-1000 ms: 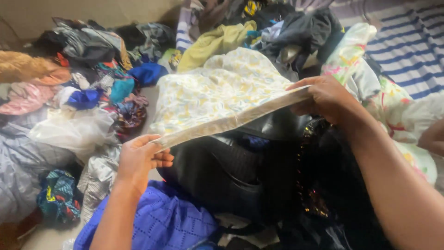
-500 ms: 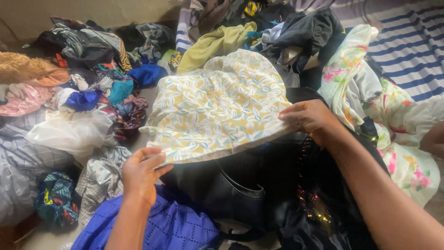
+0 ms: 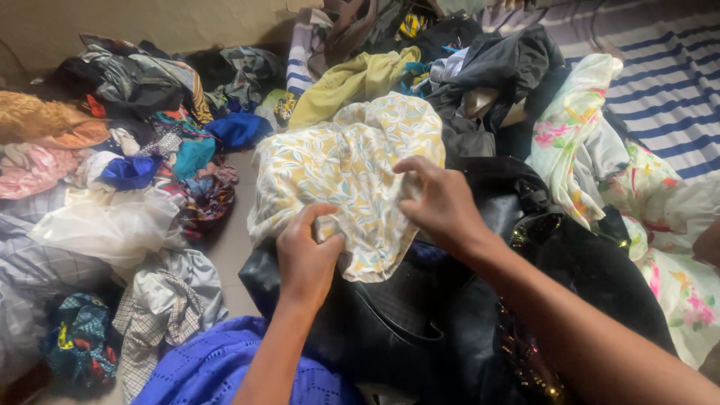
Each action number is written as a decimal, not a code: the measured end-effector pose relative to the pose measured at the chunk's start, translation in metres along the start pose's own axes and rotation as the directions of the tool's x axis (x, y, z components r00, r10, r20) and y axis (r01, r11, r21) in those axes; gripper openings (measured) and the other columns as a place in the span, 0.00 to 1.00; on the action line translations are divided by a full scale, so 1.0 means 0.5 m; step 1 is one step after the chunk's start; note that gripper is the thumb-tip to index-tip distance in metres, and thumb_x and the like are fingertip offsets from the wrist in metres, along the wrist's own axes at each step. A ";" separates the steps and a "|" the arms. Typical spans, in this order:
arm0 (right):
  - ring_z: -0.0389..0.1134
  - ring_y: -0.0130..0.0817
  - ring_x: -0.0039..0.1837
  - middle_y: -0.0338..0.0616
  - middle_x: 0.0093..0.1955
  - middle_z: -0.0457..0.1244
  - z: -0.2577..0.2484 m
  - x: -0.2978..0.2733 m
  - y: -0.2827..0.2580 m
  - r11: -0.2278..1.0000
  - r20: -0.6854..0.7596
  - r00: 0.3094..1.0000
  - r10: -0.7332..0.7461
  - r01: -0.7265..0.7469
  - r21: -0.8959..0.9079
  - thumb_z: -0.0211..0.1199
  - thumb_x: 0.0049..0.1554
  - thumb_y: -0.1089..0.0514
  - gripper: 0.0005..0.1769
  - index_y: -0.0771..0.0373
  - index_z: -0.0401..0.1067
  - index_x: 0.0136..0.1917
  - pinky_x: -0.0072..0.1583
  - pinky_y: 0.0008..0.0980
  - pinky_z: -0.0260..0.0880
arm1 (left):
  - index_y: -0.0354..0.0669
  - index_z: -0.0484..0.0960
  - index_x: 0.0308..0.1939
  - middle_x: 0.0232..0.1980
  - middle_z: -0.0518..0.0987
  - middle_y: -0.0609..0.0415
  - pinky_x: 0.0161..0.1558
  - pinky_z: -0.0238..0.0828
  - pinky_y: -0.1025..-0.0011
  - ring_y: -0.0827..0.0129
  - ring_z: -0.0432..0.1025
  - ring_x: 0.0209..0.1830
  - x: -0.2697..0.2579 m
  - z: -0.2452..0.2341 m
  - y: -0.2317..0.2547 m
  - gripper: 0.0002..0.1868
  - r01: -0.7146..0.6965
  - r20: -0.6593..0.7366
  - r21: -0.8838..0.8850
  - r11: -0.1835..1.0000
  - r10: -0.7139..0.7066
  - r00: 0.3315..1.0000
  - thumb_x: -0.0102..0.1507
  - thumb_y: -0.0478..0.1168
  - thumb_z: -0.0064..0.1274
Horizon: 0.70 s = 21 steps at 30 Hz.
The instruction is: The person packs a black bag by hand, first placing a black sequined garment inside. They then pick up a patterned yellow and white garment, turn it over to find the zipper, and fold it before tucking it into the bag.
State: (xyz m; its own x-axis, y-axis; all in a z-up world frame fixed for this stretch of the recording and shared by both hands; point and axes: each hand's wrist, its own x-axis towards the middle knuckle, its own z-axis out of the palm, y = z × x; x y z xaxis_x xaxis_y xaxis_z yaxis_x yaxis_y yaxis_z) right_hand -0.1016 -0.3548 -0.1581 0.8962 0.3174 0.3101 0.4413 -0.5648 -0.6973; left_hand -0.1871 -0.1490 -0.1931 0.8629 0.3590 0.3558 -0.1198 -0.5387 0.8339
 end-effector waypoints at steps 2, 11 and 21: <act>0.75 0.42 0.46 0.55 0.45 0.71 0.026 -0.007 -0.010 0.998 -0.006 0.998 -0.068 0.068 0.007 0.67 0.46 0.63 0.28 0.60 0.73 0.62 0.49 0.37 0.74 | 0.39 0.83 0.47 0.43 0.84 0.48 0.48 0.73 0.70 0.65 0.78 0.41 -0.002 0.015 0.000 0.20 0.034 0.035 -0.057 0.998 -0.032 0.999 0.50 0.32 0.59; 0.72 0.35 0.44 0.48 0.43 0.68 0.098 -0.030 -0.017 0.974 -0.033 0.991 -0.127 0.131 0.184 0.70 0.50 0.67 0.25 0.64 0.65 0.59 0.46 0.33 0.73 | 0.40 0.68 0.55 0.39 0.80 0.48 0.42 0.74 0.67 0.65 0.77 0.38 -0.031 0.092 -0.028 0.30 0.158 -0.054 -0.211 0.965 -0.173 0.984 0.52 0.32 0.66; 0.73 0.31 0.44 0.46 0.43 0.69 0.118 -0.018 -0.015 0.958 -0.065 0.979 -0.192 0.202 0.206 0.70 0.49 0.69 0.12 0.66 0.71 0.46 0.46 0.29 0.73 | 0.37 0.74 0.36 0.31 0.78 0.48 0.35 0.71 0.65 0.59 0.73 0.29 -0.022 0.095 -0.037 0.14 0.185 -0.094 -0.210 0.960 -0.208 0.974 0.57 0.33 0.68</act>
